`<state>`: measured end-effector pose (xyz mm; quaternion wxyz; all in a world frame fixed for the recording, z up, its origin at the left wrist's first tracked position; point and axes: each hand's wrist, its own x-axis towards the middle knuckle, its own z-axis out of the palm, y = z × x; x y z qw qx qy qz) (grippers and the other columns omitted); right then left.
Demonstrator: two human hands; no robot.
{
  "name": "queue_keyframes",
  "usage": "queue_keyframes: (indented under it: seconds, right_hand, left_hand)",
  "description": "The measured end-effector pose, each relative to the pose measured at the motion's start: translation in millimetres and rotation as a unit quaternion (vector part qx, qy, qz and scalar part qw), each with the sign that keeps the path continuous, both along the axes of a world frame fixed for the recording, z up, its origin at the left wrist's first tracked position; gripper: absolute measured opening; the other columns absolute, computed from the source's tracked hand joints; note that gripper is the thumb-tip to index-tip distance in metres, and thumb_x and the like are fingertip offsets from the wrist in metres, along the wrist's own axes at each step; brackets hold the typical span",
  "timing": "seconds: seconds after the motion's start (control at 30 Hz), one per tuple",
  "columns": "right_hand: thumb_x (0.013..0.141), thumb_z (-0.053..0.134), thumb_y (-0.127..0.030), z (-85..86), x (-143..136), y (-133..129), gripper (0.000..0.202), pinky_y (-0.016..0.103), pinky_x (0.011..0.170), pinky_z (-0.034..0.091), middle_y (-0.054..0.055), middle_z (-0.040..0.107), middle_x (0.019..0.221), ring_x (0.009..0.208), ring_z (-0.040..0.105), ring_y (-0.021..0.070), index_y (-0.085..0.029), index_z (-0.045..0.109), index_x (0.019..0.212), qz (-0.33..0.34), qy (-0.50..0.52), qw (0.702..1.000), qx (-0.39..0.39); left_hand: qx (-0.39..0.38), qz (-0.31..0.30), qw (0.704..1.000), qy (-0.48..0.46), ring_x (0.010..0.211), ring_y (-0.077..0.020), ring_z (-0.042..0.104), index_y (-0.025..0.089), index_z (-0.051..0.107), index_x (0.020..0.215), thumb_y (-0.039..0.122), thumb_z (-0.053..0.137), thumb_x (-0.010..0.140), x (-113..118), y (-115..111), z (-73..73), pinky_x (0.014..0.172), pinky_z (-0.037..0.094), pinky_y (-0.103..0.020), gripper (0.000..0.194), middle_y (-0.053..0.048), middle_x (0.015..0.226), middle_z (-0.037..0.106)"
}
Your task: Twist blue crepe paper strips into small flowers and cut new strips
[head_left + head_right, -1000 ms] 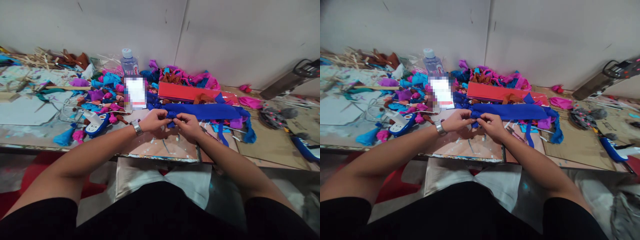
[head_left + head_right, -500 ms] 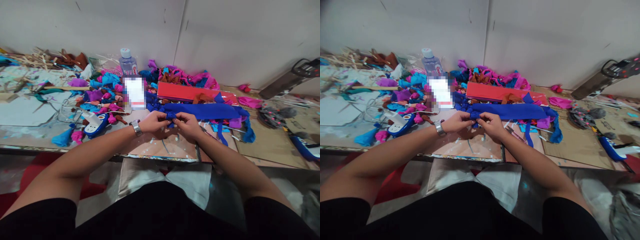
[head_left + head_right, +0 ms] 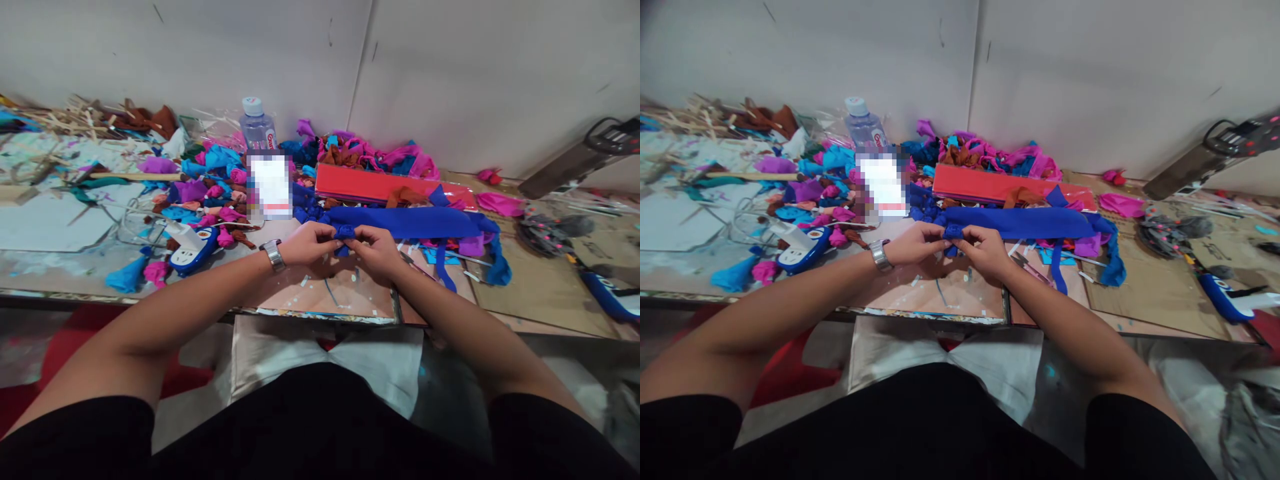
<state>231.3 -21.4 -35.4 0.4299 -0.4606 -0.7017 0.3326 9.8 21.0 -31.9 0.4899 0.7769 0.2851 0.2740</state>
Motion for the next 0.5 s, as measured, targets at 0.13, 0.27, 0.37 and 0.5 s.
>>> queue_keyframes:
  seconds: [0.13,0.27,0.37,0.5]
  right_hand:
    - [0.088,0.076,-0.06,-0.9,-0.1,-0.7,0.041,0.03,0.071,0.047,0.001,0.069,0.079,0.074,0.059,0.0172,-0.019,0.074,0.09,0.01,0.007,1.0,-0.007]
    - [0.088,0.076,-0.056,0.1,-0.8,-1.5,0.038,0.03,0.07,0.046,0.001,0.068,0.075,0.073,0.059,0.017,-0.019,0.073,0.084,0.01,0.001,1.0,-0.006]
    - [0.09,0.075,-0.055,1.4,-0.8,-1.4,0.036,0.03,0.07,0.046,0.001,0.068,0.076,0.073,0.059,0.0169,-0.019,0.073,0.084,0.003,0.003,1.0,-0.003]
    - [0.091,0.073,-0.055,0.0,-0.5,-1.0,0.035,0.03,0.069,0.046,0.001,0.068,0.08,0.074,0.058,0.017,-0.02,0.071,0.089,0.005,0.02,1.0,-0.007]
  left_hand:
    - [-0.002,0.009,1.0,-0.01,0.066,-0.0126,0.058,0.014,0.067,0.077,0.048,0.067,0.09,-0.2,1.2,1.1,0.065,0.044,-0.025,0.037,-0.002,0.072,0.068]
    - [-0.004,0.013,1.0,-0.007,0.066,-0.0128,0.058,0.014,0.068,0.079,0.049,0.067,0.089,0.0,0.2,1.2,0.065,0.044,-0.026,0.037,-0.002,0.073,0.068]
    - [-0.015,0.004,1.0,-0.011,0.067,-0.0132,0.06,0.014,0.067,0.079,0.05,0.067,0.089,0.4,-1.1,1.3,0.066,0.045,-0.026,0.037,-0.003,0.073,0.069]
    - [-0.025,0.011,1.0,-0.014,0.065,-0.0126,0.059,0.014,0.066,0.075,0.051,0.07,0.089,0.3,-0.7,1.8,0.064,0.044,-0.025,0.04,-0.003,0.07,0.068]
